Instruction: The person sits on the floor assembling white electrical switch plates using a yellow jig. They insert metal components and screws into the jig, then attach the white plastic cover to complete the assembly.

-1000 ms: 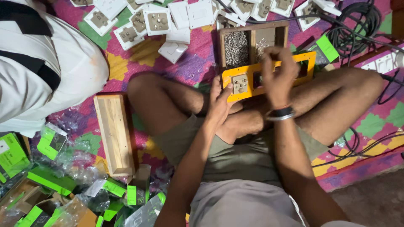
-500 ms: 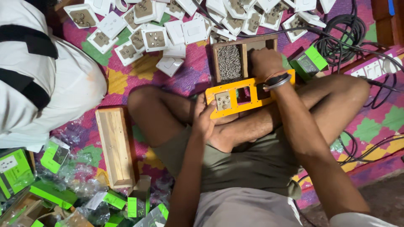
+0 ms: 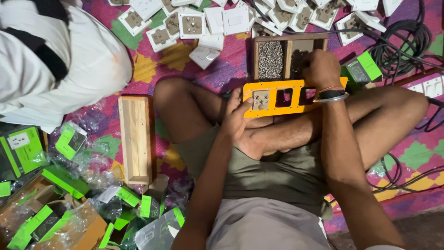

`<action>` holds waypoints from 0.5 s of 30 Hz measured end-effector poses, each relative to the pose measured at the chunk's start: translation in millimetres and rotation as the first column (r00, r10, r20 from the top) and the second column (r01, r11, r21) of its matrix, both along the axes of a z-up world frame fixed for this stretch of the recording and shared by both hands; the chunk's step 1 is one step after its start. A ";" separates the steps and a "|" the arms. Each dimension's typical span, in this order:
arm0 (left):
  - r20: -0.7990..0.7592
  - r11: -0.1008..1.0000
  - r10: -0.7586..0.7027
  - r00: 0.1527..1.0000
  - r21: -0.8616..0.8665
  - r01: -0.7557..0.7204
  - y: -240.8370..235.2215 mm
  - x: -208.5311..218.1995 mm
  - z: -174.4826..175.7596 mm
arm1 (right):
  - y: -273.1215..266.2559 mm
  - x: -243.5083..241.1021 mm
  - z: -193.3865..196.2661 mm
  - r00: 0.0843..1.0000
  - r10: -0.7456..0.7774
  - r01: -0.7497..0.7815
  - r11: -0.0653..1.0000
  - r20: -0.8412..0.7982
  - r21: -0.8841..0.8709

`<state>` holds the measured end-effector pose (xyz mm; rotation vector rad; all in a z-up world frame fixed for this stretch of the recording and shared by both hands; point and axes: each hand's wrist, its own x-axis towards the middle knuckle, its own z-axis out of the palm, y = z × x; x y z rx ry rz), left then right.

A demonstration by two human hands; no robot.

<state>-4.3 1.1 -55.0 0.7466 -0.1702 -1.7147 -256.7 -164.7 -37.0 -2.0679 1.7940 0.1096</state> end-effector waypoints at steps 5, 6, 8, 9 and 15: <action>-0.035 1.000 -0.023 0.999 0.020 0.024 -2.6 2.4 4.5 | 4.5 1.3 -0.2 0.992 -0.074 0.079 0.996 0.104 -0.047; -0.031 0.999 -0.028 0.999 0.030 0.029 -2.0 2.0 4.7 | 6.4 1.3 1.4 0.990 -0.069 0.078 0.995 0.125 -0.065; -0.021 0.999 -0.029 0.999 0.029 0.030 -2.5 0.8 4.2 | 7.8 3.1 8.6 0.984 -0.080 0.093 0.993 0.157 -0.076; -0.016 0.999 -0.028 0.999 0.027 0.029 -3.5 0.2 3.6 | 7.2 5.6 14.8 0.982 -0.083 0.099 0.992 0.172 -0.083; 0.076 0.999 -0.025 0.997 0.023 0.023 -3.7 -6.7 -3.8 | 32.8 39.7 71.5 0.740 -0.151 0.160 0.986 0.656 0.046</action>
